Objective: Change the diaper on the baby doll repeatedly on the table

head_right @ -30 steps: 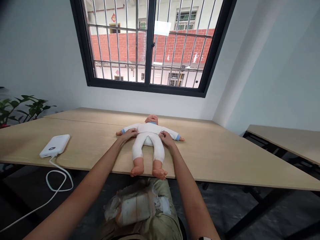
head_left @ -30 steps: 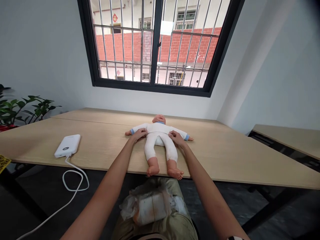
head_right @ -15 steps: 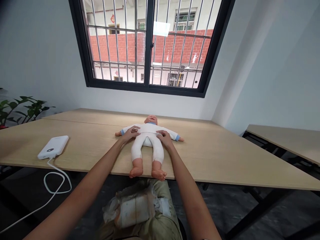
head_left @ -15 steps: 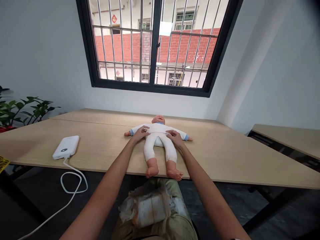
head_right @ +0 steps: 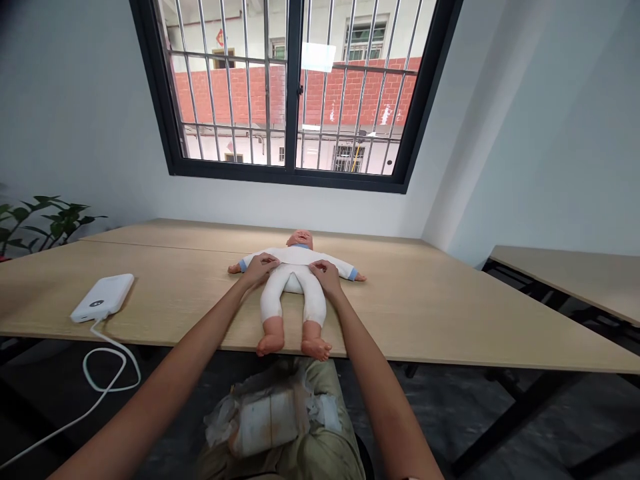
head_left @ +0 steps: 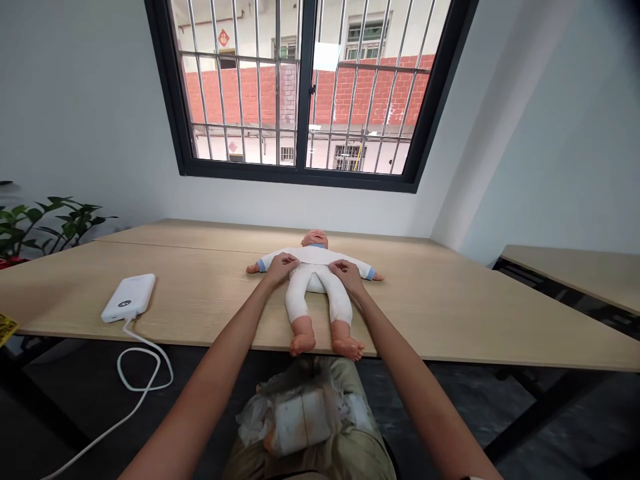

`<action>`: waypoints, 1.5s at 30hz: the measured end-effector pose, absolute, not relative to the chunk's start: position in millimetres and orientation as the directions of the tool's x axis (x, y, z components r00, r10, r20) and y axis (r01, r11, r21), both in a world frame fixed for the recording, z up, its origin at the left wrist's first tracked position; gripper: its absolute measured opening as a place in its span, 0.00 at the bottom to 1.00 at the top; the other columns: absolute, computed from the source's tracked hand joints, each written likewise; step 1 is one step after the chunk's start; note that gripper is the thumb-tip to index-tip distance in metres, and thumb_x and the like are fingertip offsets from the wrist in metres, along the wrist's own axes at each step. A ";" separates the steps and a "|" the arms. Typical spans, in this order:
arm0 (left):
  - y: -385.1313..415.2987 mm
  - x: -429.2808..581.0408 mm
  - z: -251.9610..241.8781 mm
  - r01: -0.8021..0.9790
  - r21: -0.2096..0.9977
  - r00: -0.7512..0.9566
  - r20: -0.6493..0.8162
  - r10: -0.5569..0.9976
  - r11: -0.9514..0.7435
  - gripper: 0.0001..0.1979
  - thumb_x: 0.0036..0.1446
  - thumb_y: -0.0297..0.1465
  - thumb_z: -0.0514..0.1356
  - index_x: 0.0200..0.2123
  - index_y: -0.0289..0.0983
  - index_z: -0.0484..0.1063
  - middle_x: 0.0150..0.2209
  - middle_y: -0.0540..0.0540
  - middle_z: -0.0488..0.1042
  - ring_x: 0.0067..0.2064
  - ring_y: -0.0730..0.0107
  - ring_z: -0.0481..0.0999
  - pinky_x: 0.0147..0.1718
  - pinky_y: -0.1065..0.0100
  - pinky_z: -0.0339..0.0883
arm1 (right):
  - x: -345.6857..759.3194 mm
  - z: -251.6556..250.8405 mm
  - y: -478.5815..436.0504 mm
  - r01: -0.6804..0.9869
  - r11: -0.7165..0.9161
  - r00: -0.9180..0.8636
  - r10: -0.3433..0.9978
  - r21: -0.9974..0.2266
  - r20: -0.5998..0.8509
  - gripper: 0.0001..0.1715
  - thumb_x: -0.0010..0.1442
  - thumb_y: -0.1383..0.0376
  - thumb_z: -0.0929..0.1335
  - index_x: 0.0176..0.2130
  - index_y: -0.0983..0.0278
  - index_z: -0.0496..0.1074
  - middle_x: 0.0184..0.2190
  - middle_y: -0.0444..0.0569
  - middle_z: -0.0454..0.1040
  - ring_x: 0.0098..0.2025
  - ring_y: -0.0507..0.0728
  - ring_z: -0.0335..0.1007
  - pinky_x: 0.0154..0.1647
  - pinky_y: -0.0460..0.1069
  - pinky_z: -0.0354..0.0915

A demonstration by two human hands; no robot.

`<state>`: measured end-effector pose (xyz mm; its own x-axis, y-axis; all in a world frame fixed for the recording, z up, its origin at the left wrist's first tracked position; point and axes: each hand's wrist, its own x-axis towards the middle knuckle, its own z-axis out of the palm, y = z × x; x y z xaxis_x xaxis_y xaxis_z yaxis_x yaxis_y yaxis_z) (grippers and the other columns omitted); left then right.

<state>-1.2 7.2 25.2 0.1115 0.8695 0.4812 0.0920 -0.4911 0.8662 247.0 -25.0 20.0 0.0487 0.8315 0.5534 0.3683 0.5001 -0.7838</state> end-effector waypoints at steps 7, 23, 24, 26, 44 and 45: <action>6.0 -1.3 27.4 0.050 0.889 0.123 0.447 0.886 -0.456 0.16 0.44 0.44 0.65 0.27 0.35 0.74 0.29 0.46 0.75 0.34 0.65 0.72 0.38 0.64 0.64 | 248.1 20.2 -22.2 0.409 0.557 0.062 0.773 -0.723 0.631 0.17 0.54 0.51 0.66 0.31 0.62 0.72 0.34 0.50 0.77 0.37 0.58 0.70 0.42 0.52 0.65; 5.4 -7.6 26.1 0.102 0.889 0.207 0.420 0.883 -0.447 0.14 0.40 0.39 0.67 0.26 0.35 0.73 0.31 0.46 0.74 0.34 0.66 0.71 0.36 0.65 0.65 | 259.6 9.5 -12.4 0.480 0.453 0.029 0.848 -0.751 0.530 0.21 0.55 0.49 0.66 0.33 0.64 0.76 0.36 0.52 0.77 0.39 0.59 0.70 0.46 0.55 0.66; 5.5 -7.1 25.5 0.102 0.887 0.207 0.425 0.881 -0.451 0.14 0.40 0.39 0.68 0.27 0.35 0.74 0.31 0.46 0.74 0.35 0.66 0.71 0.37 0.65 0.65 | 258.3 11.4 -14.8 0.469 0.456 0.032 0.847 -0.756 0.531 0.21 0.55 0.49 0.66 0.33 0.64 0.76 0.36 0.51 0.77 0.39 0.59 0.70 0.46 0.55 0.66; 5.5 -5.7 24.6 0.103 0.880 0.199 0.439 0.876 -0.464 0.15 0.39 0.38 0.69 0.30 0.35 0.75 0.34 0.46 0.75 0.38 0.65 0.72 0.39 0.65 0.65 | 255.2 15.5 -20.1 0.447 0.480 0.027 0.836 -0.755 0.548 0.17 0.55 0.53 0.68 0.35 0.63 0.77 0.40 0.51 0.78 0.42 0.59 0.70 0.48 0.55 0.65; 14.9 1.1 21.4 0.163 0.856 0.102 0.479 0.872 -0.490 0.10 0.48 0.37 0.64 0.27 0.36 0.73 0.31 0.45 0.75 0.37 0.62 0.73 0.42 0.62 0.67 | 255.2 10.4 -10.3 0.522 0.423 0.110 0.828 -0.741 0.550 0.15 0.55 0.55 0.66 0.30 0.64 0.74 0.33 0.53 0.78 0.37 0.60 0.72 0.44 0.55 0.65; 16.2 0.4 21.6 0.167 0.860 0.087 0.473 0.877 -0.481 0.10 0.48 0.38 0.63 0.26 0.36 0.72 0.30 0.46 0.74 0.36 0.63 0.72 0.41 0.62 0.66 | 255.7 10.2 -9.9 0.516 0.417 0.118 0.831 -0.748 0.544 0.16 0.55 0.54 0.65 0.30 0.63 0.73 0.33 0.53 0.78 0.36 0.60 0.71 0.43 0.55 0.65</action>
